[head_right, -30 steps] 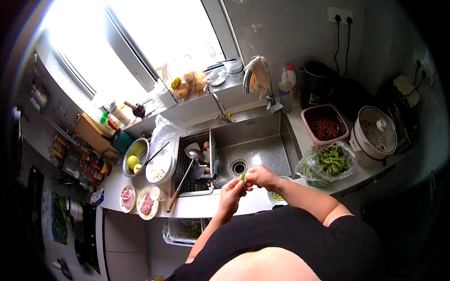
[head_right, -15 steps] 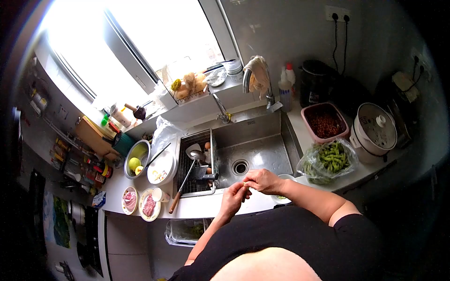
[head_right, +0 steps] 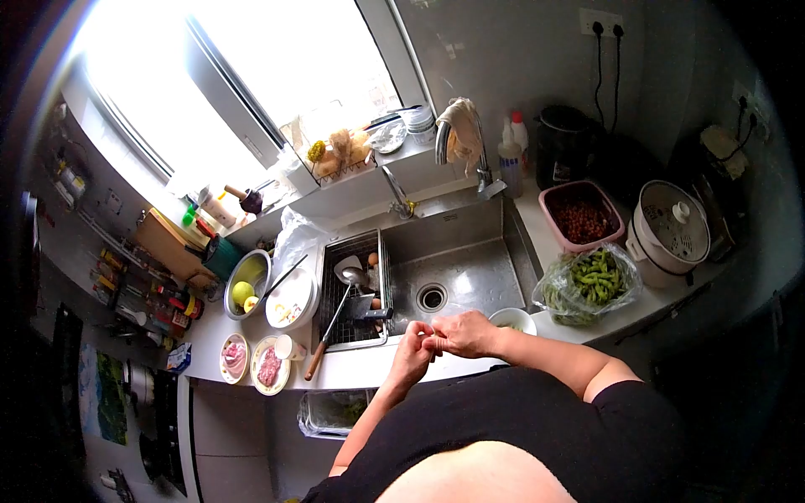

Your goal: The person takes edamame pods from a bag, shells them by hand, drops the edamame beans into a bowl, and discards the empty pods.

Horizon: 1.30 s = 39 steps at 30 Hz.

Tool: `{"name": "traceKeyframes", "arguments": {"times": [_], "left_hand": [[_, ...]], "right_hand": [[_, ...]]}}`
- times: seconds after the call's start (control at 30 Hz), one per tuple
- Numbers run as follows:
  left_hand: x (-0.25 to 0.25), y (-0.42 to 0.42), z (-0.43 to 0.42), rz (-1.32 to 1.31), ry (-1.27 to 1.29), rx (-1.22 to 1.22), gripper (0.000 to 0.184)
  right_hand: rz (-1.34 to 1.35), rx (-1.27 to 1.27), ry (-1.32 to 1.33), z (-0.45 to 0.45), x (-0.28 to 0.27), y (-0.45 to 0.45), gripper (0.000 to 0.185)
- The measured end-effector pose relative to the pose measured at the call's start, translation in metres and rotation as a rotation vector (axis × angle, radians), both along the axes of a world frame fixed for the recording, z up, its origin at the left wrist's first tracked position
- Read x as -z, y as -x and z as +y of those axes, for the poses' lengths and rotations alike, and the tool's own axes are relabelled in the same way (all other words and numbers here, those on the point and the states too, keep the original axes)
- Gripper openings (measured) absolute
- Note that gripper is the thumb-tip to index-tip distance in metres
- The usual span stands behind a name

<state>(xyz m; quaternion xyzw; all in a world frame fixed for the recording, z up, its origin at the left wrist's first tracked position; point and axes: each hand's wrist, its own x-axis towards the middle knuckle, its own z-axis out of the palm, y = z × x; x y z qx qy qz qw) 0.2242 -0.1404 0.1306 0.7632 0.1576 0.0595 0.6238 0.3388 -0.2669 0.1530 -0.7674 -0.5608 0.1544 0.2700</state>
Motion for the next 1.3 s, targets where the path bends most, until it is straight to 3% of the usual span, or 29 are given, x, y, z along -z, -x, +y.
{"name": "traceKeyframes", "arguments": {"times": [0.07,0.13,0.3,0.37,0.7,0.8,0.87,1.07,1.13,1.2,1.27,1.3], "left_hand": [[-0.014,0.002,-0.002,0.011,0.133,0.044,0.013],[-0.022,0.007,0.003,0.021,0.477,0.083,0.013],[-0.022,0.008,0.010,0.021,0.589,0.185,0.013],[-0.019,0.008,0.007,-0.012,0.648,0.167,0.013],[-0.016,0.008,-0.002,-0.094,0.599,0.053,0.011],[-0.026,0.010,-0.007,-0.024,0.696,-0.080,0.014],[-0.022,0.015,-0.002,-0.060,0.487,0.169,0.019],[-0.033,0.020,0.003,0.019,0.469,0.247,0.019],[-0.030,0.019,0.003,-0.014,0.557,0.184,0.016],[-0.031,0.014,0.001,-0.050,0.571,0.155,0.014],[-0.026,0.009,0.002,-0.093,0.581,0.058,0.014],[-0.023,0.007,0.002,-0.114,0.563,0.046,0.014]], "right_hand": [[0.046,-0.051,-0.080,0.000,0.009,-0.001,0.048],[0.041,-0.134,-0.055,0.000,0.017,-0.001,0.042],[0.217,-0.168,-0.125,-0.002,0.009,-0.001,0.038],[0.515,-0.256,-0.119,-0.002,0.001,-0.004,0.032],[0.579,-0.264,-0.115,-0.001,-0.001,-0.005,0.026],[0.507,-0.198,-0.018,-0.001,0.001,-0.008,0.025],[0.382,-0.180,0.015,-0.005,-0.009,-0.009,0.025],[0.228,-0.243,-0.014,-0.006,0.003,-0.001,0.029],[0.428,-0.217,-0.086,-0.006,0.007,0.000,0.030],[0.365,-0.151,-0.187,0.000,0.030,-0.001,0.025],[0.820,0.020,-0.278,0.003,0.040,0.000,0.019],[0.820,0.019,-0.277,0.003,0.037,0.000,0.019]]}}
